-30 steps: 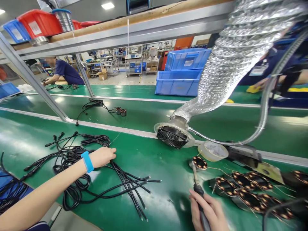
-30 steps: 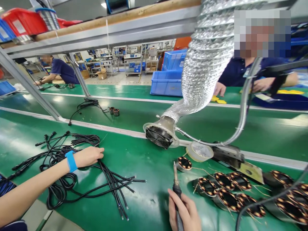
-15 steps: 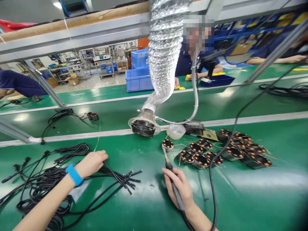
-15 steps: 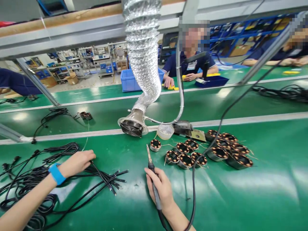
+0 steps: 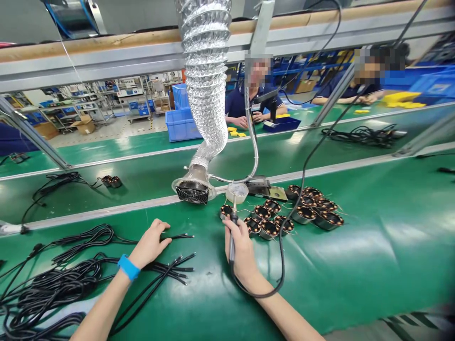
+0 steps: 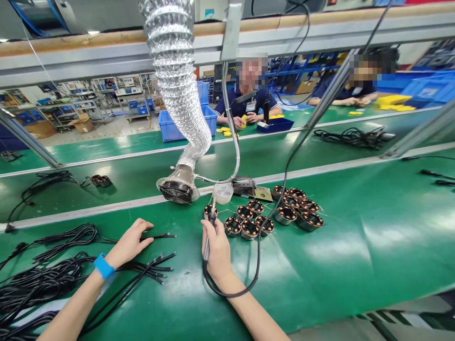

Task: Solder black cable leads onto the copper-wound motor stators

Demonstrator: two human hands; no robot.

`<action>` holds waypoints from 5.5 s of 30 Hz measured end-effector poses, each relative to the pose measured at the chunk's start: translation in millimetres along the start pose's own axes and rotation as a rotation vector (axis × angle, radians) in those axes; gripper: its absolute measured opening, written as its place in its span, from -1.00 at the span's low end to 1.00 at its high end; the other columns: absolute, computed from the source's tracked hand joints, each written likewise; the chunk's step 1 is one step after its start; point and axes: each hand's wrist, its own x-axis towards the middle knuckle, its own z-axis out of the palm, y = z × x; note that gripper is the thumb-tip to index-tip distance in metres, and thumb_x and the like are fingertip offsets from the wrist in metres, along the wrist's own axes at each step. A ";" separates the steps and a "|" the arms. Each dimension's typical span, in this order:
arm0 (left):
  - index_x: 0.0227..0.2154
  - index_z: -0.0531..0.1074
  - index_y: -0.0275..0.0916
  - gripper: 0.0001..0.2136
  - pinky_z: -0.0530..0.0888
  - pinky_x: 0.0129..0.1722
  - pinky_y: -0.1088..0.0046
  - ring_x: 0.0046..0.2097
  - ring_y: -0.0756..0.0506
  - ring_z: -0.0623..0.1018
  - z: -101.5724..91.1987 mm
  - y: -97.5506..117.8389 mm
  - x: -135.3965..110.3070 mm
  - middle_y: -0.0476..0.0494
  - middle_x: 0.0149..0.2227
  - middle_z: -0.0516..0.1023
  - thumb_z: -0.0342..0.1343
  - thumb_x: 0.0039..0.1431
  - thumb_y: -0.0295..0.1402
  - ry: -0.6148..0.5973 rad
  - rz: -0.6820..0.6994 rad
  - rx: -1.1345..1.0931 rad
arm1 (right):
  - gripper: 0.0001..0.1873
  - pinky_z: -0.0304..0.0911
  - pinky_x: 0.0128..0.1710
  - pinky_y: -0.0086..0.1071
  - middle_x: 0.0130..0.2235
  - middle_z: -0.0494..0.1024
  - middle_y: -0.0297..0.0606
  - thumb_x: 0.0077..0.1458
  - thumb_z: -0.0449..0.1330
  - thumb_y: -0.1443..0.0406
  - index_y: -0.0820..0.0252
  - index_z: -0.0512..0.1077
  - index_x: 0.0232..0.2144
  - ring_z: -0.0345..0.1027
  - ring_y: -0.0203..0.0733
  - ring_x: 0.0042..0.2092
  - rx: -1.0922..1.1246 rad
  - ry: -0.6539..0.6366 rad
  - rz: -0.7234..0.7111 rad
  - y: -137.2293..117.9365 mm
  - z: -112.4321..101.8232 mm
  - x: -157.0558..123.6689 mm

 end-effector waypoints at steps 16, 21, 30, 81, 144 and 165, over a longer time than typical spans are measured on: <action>-0.23 0.57 -0.18 -0.74 0.46 -0.25 0.41 -0.26 -0.10 0.56 22.6 24.3 -11.2 -0.14 -0.22 0.52 -0.04 0.37 -0.30 0.028 0.085 0.180 | -0.77 0.39 -0.19 -0.09 -0.07 0.33 0.01 0.23 0.02 0.43 0.21 0.40 -0.11 0.34 0.01 -0.15 -0.160 -0.120 0.089 -10.6 27.5 22.4; -0.30 0.55 -0.19 -0.73 0.44 -0.20 0.42 -0.23 -0.09 0.54 18.5 26.4 -15.2 -0.14 -0.25 0.52 -0.06 0.39 -0.30 0.003 0.164 0.027 | -0.79 0.42 -0.12 -0.25 -0.07 0.28 -0.12 0.26 0.04 0.45 0.14 0.33 -0.09 0.40 -0.16 -0.14 0.235 -0.178 0.018 -30.5 9.9 -6.7; -0.31 0.58 -0.21 -0.76 0.41 -0.19 0.41 -0.24 -0.11 0.55 22.5 31.9 -13.4 -0.14 -0.26 0.54 0.01 0.35 -0.34 -0.150 0.147 0.015 | -0.72 0.43 -0.07 -0.10 -0.03 0.33 -0.12 0.18 0.22 0.37 0.07 0.34 -0.06 0.37 -0.01 -0.02 0.227 -0.194 0.002 -42.3 -6.9 -29.4; -0.43 0.58 -0.27 -0.64 0.36 -0.26 0.40 -0.30 -0.10 0.45 21.3 65.5 -22.7 -0.13 -0.35 0.52 0.10 0.21 -0.06 -0.270 -0.160 -0.491 | -0.59 0.33 0.12 -0.15 0.05 0.31 -0.12 0.13 0.23 0.44 0.06 0.27 -0.01 0.37 -0.07 0.13 0.643 -0.373 0.069 -28.3 -7.3 -31.2; -0.33 0.58 -0.30 -0.73 0.51 -0.18 0.34 -0.28 -0.12 0.55 12.6 43.5 -4.3 -0.17 -0.32 0.62 0.29 0.01 -0.19 0.124 -0.186 -0.880 | -0.62 0.38 0.06 -0.17 0.01 0.35 -0.13 0.15 0.19 0.48 0.05 0.32 -0.02 0.39 -0.08 0.08 0.612 -0.357 -0.049 -66.6 24.1 9.6; -0.39 0.53 -0.25 -0.68 0.46 -0.20 0.39 -0.26 -0.13 0.51 14.2 42.8 -3.5 -0.11 -0.36 0.55 0.19 0.12 -0.05 0.153 -0.177 -0.709 | -0.77 0.42 -0.21 -0.34 -0.17 0.31 -0.28 0.13 0.22 0.44 0.09 0.33 -0.20 0.40 -0.25 -0.24 0.785 -0.156 0.229 -94.1 41.3 6.7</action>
